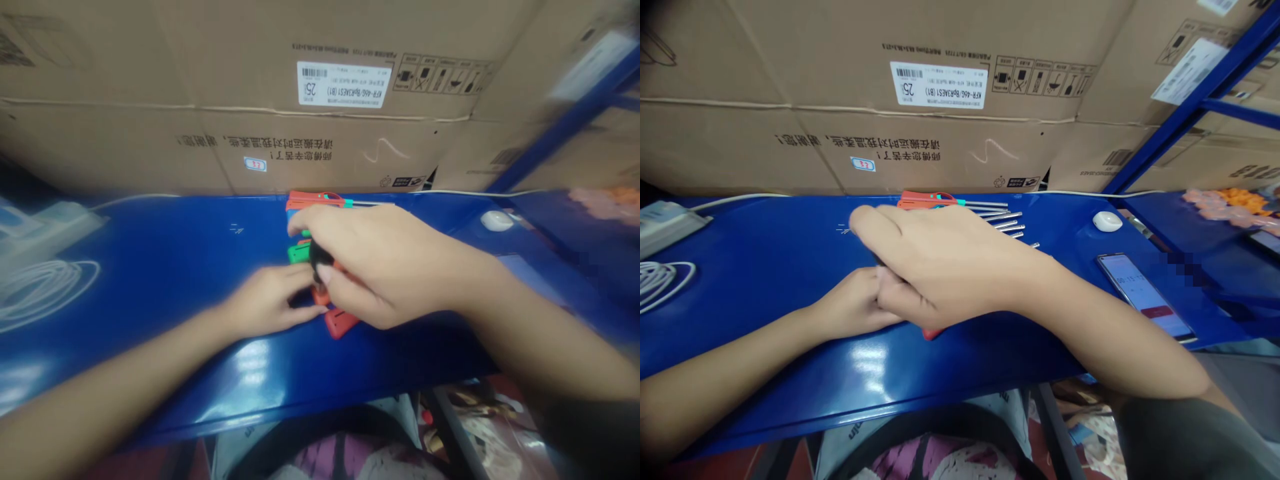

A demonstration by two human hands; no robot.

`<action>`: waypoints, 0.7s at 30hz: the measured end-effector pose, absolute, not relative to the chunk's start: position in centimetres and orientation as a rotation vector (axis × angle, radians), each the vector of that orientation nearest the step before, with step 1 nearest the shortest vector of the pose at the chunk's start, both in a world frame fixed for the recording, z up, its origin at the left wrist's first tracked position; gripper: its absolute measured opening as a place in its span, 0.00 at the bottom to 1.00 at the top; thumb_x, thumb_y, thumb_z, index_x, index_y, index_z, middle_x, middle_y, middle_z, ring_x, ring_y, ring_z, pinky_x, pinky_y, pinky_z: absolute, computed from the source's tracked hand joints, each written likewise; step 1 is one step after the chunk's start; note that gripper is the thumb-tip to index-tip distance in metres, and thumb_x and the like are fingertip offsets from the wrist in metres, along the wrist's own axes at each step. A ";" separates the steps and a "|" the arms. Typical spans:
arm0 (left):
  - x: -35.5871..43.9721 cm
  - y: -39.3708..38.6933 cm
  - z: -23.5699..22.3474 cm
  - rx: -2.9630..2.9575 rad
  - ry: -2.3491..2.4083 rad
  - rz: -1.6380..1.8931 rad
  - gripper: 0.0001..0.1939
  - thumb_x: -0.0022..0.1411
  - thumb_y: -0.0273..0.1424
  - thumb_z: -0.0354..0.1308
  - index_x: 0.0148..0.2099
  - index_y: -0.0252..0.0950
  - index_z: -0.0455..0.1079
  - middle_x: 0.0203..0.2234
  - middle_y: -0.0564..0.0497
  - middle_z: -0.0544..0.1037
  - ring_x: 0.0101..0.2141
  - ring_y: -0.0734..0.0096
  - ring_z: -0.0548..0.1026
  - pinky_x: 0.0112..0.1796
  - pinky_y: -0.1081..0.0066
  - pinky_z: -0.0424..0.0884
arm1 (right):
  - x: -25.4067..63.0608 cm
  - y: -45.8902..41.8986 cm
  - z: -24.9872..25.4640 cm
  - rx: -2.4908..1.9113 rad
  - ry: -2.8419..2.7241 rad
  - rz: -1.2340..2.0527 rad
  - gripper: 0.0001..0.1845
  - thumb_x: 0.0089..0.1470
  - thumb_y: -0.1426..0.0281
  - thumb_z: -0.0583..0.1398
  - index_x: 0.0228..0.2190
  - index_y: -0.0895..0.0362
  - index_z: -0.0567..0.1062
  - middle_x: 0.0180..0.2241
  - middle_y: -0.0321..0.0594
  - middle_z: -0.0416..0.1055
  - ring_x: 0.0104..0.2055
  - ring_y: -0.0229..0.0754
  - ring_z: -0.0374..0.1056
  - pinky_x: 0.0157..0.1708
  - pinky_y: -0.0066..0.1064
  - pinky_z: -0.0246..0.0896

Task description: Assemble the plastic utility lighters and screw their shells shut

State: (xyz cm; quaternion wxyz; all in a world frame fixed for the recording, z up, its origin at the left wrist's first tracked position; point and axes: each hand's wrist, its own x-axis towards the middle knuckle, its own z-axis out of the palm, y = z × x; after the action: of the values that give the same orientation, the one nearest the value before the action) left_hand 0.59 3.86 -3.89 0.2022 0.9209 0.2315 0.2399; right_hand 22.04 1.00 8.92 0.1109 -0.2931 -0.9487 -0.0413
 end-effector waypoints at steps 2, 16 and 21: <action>0.6 3.9 -3.8 2.564 0.644 0.661 0.13 0.65 0.38 0.61 0.49 0.39 0.74 0.38 0.50 0.81 0.38 0.64 0.80 0.38 0.68 0.75 | 22.0 1.1 8.9 -0.898 -2.778 -0.183 0.19 0.67 0.62 0.45 0.43 0.61 0.69 0.29 0.40 0.73 0.27 0.39 0.63 0.27 0.30 0.47; 0.5 3.9 -3.7 2.540 0.658 0.597 0.12 0.65 0.37 0.61 0.47 0.38 0.74 0.41 0.48 0.82 0.41 0.63 0.81 0.41 0.67 0.77 | 21.9 1.1 8.5 -0.863 -2.761 -0.223 0.17 0.63 0.63 0.48 0.46 0.61 0.68 0.26 0.36 0.71 0.25 0.39 0.61 0.26 0.30 0.43; 0.6 3.9 -3.6 2.513 0.660 0.585 0.13 0.65 0.36 0.61 0.50 0.38 0.73 0.43 0.48 0.81 0.43 0.61 0.80 0.41 0.66 0.77 | 22.0 1.0 8.7 -0.802 -2.771 -0.240 0.14 0.61 0.67 0.48 0.42 0.59 0.69 0.24 0.35 0.68 0.23 0.38 0.57 0.25 0.31 0.40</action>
State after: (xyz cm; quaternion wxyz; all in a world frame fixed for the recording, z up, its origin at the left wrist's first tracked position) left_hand 0.59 3.91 -3.60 0.2369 0.9167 0.2408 0.2133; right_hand 22.01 1.03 8.66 0.1233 -0.2748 -0.9500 -0.0823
